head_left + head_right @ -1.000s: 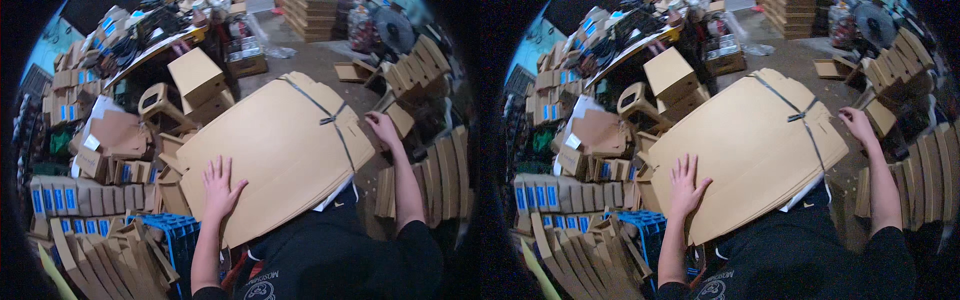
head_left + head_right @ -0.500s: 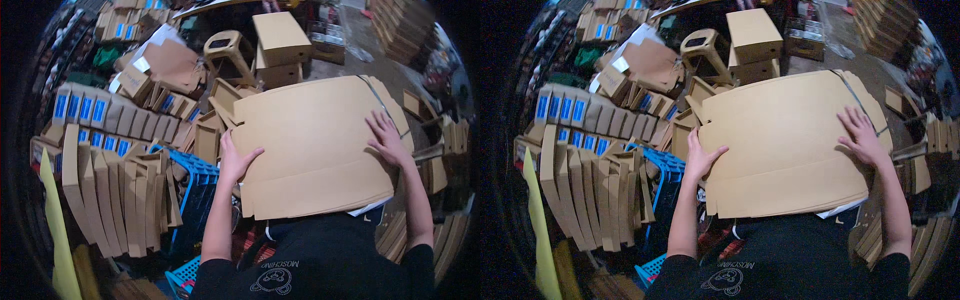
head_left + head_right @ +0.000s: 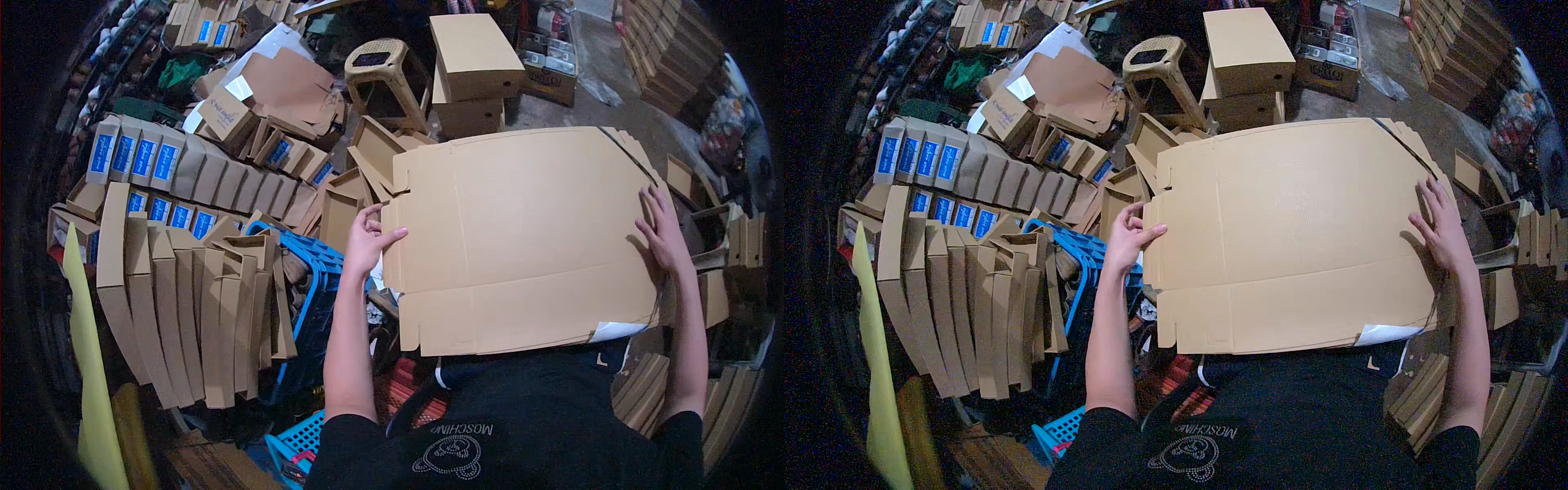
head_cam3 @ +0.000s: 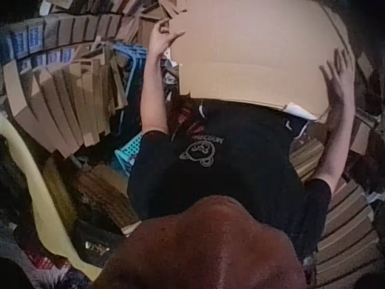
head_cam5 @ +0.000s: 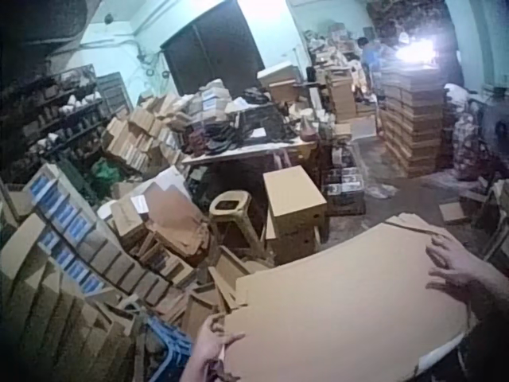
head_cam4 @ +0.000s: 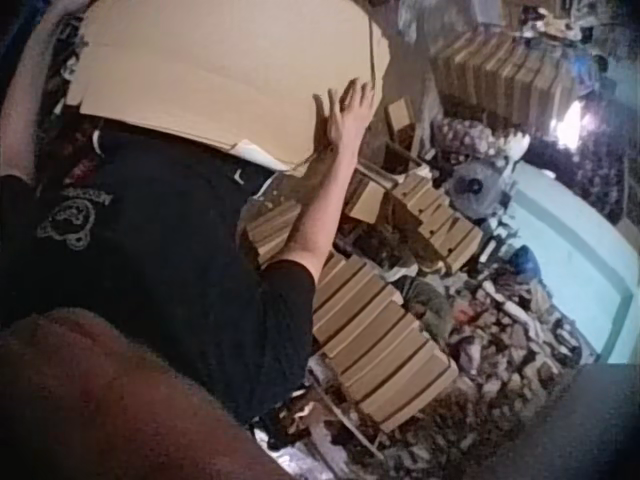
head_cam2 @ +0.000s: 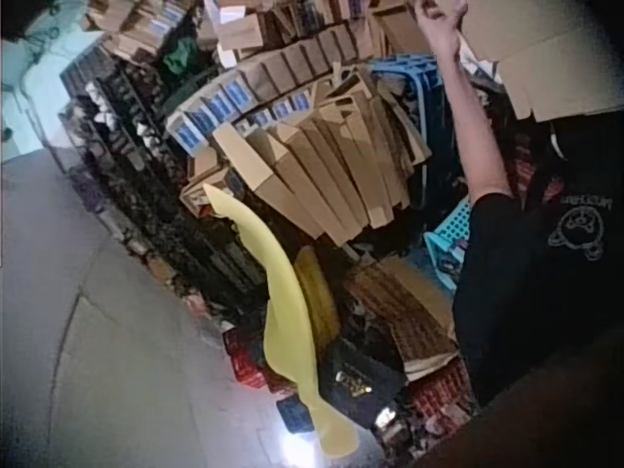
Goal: Assembling shoe boxes from flat cardboard sheets in a warehouse setting.
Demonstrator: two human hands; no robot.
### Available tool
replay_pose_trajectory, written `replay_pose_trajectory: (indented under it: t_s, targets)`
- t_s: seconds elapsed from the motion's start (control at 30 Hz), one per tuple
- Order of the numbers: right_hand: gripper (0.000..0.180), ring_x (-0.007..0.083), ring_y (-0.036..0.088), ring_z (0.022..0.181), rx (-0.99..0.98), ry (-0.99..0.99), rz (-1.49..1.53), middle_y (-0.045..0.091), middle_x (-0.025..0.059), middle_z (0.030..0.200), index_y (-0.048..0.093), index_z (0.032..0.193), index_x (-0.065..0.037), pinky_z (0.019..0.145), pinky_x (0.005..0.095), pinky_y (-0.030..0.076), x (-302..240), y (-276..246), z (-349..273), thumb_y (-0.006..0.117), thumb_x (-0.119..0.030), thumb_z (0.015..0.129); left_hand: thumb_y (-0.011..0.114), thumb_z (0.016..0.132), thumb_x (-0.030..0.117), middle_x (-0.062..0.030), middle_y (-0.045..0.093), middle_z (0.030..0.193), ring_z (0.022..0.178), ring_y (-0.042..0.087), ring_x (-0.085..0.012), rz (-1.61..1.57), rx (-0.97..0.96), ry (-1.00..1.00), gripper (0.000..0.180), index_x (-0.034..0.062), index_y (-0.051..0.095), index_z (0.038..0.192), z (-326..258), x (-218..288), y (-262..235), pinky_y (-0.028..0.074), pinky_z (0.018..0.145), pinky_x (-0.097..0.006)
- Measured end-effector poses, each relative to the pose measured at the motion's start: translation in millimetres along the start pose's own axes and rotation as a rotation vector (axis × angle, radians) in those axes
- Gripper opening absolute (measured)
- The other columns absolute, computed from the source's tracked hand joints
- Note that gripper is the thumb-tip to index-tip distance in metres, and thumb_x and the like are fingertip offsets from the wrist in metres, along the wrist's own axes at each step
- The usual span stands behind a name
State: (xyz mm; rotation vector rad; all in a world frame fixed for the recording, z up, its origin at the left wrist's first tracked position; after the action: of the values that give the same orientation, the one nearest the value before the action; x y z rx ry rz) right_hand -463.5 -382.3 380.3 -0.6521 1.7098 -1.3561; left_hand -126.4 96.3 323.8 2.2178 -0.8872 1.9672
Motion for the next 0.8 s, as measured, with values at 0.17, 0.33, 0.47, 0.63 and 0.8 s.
replay_pose_trajectory:
  t_s: [0.17,0.33,0.47,0.63,0.8]
  targets:
    - [0.073,0.0351,0.022,0.152,-0.019,-0.108,0.040,0.025,0.0165,0.165,0.035,0.156,-0.011,0.123,0.0454,0.022,-19,-9,-15,0.059,-0.048,0.097,0.081,0.080,-0.001,-0.0124,0.073,0.104,0.093,0.071,-0.0163,-0.338,-0.145,-0.081,0.057,-0.0063,0.056,0.130,18,-23,-5,0.058,0.080,-0.029]
    - [0.078,0.0359,0.023,0.152,-0.076,0.012,-0.069,0.026,0.0214,0.163,0.035,0.156,-0.009,0.124,0.0430,0.021,-18,0,-13,0.056,-0.056,0.096,0.082,0.081,0.003,-0.0132,0.071,0.110,0.094,0.071,-0.0183,-0.050,-0.022,0.022,0.049,-0.0049,0.059,0.125,14,-9,-54,0.058,0.084,-0.030]
    - [0.082,0.0360,0.022,0.152,0.005,0.067,-0.107,0.026,0.0232,0.162,0.035,0.154,-0.004,0.124,0.0420,0.022,-1,0,-16,0.053,-0.059,0.097,0.074,0.087,0.003,-0.0141,0.068,0.119,0.107,0.067,-0.0201,-0.151,-0.072,0.003,0.052,-0.0025,0.049,0.133,-2,25,-59,0.053,0.092,-0.030]
    - [0.086,0.0360,0.022,0.152,0.022,0.134,-0.074,0.027,0.0238,0.162,0.034,0.153,0.001,0.124,0.0421,0.022,7,0,-10,0.050,-0.063,0.097,0.063,0.091,0.007,-0.0160,0.063,0.127,0.114,0.064,-0.0243,-0.430,-0.110,0.155,0.051,-0.0004,0.045,0.138,-15,58,-94,0.052,0.098,-0.036]
    - [0.086,0.0400,0.021,0.151,0.021,0.088,0.000,0.029,0.0235,0.161,0.036,0.153,-0.001,0.124,0.0459,0.021,-9,0,-10,0.054,-0.063,0.095,0.048,0.098,0.018,-0.0159,0.055,0.138,0.126,0.058,-0.0291,-0.866,-0.039,0.199,0.049,0.0067,0.042,0.145,-51,116,-85,0.048,0.105,-0.043]
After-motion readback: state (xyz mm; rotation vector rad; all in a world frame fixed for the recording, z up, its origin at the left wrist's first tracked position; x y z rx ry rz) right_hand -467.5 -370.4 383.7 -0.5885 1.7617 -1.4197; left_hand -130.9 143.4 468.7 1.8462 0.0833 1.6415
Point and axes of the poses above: each hand's wrist, its own z-axis towards the middle knuckle, its own y-axis out of the palm, x = y × z, the point moved 4 cm from there along z, towards the middle knuckle
